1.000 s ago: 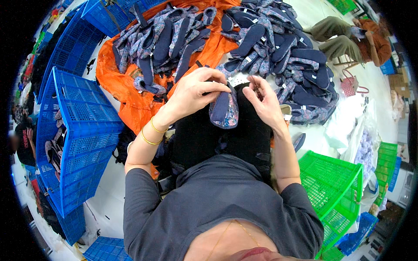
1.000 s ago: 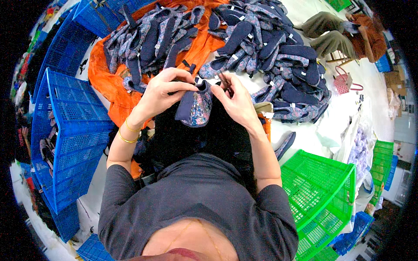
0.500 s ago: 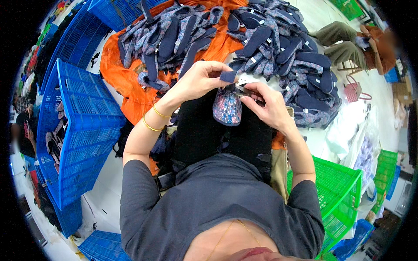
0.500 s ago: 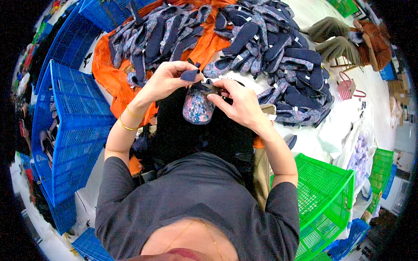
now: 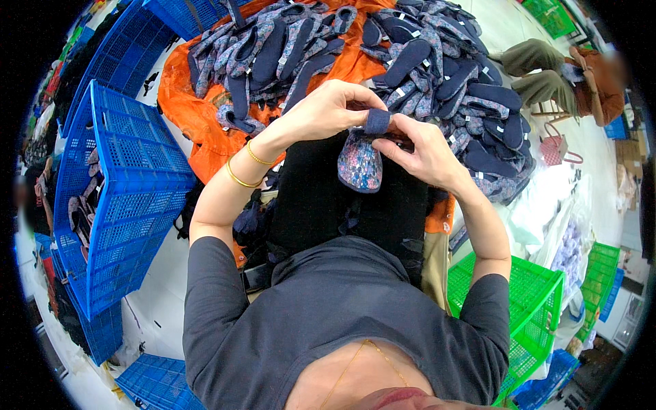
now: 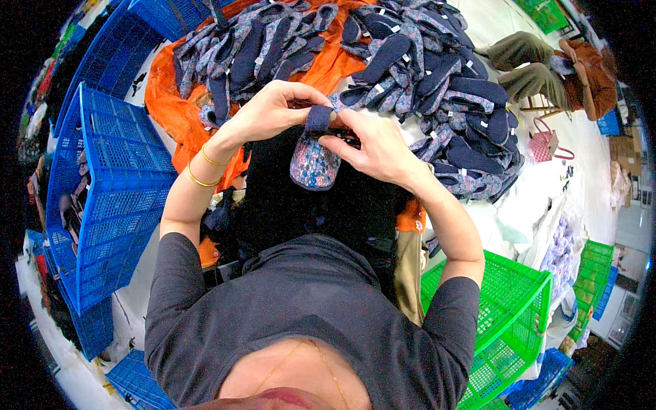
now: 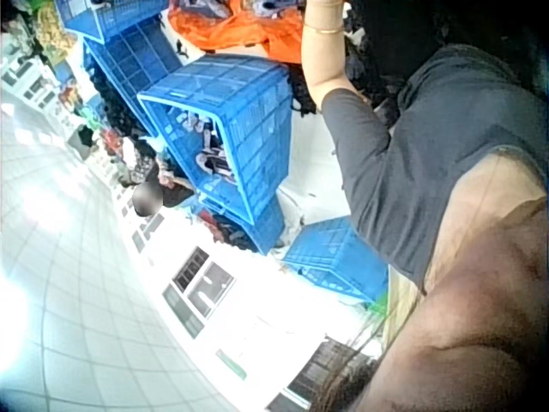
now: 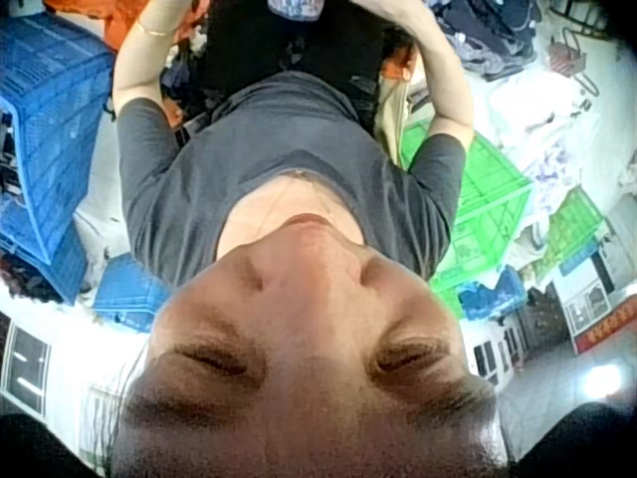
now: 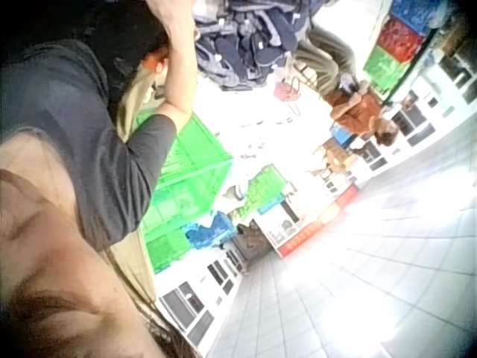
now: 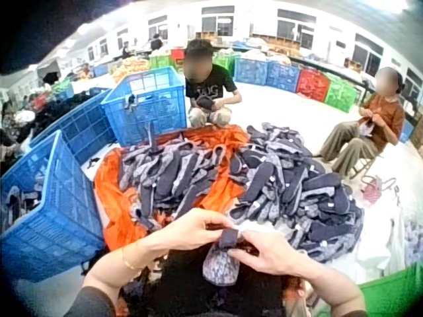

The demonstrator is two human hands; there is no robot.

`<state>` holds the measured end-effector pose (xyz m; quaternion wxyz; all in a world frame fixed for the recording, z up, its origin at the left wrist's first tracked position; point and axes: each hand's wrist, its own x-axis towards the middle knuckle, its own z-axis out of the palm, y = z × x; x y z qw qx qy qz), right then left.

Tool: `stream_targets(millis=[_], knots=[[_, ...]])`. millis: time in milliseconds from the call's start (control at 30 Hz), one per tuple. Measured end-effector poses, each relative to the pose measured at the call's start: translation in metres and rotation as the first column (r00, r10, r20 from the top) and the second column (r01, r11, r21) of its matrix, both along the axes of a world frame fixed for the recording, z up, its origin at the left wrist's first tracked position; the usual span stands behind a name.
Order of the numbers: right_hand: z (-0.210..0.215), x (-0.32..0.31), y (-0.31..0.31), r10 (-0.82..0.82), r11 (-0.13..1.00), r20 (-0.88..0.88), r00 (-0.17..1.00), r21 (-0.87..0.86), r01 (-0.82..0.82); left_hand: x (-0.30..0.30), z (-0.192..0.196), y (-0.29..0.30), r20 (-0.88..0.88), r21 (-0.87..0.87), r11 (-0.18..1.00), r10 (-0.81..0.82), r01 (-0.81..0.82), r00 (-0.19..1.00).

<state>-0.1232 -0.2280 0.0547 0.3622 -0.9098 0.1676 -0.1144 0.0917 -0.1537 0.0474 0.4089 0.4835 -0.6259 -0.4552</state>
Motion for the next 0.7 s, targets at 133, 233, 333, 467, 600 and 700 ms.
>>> stream_targets(millis=[133, 233, 333, 467, 600, 700], knots=[[0.003, 0.002, 0.0, -0.001, 0.999, -0.011, 1.0, 0.036, 0.001, -0.001, 0.001, -0.001, 0.017, -0.005, 1.0, -0.015, 0.015, 1.0], [0.005, 0.002, 0.0, -0.008, 0.998, -0.036, 0.999, 0.066, 0.011, -0.002, 0.004, -0.001, 0.032, -0.001, 0.999, -0.032, 0.032, 0.999], [0.002, 0.004, 0.001, -0.033, 0.988, 0.018, 0.999, 0.155, 0.03, -0.002, 0.003, -0.001, 0.036, 0.011, 0.999, -0.031, 0.03, 0.999], [-0.007, 0.004, 0.0, -0.039, 0.988, 0.074, 0.997, 0.154, 0.027, -0.002, 0.001, -0.001, 0.049, 0.017, 1.0, -0.025, 0.024, 0.998], [-0.005, 0.003, 0.003, -0.036, 0.975, 0.05, 0.998, 0.219, 0.025, -0.003, 0.003, 0.0, 0.069, 0.029, 0.999, -0.026, 0.024, 0.997], [-0.005, 0.002, 0.006, -0.034, 0.98, 0.059, 0.998, 0.197, 0.022, -0.003, -0.001, 0.001, 0.032, -0.007, 1.0, -0.018, 0.019, 0.999]])
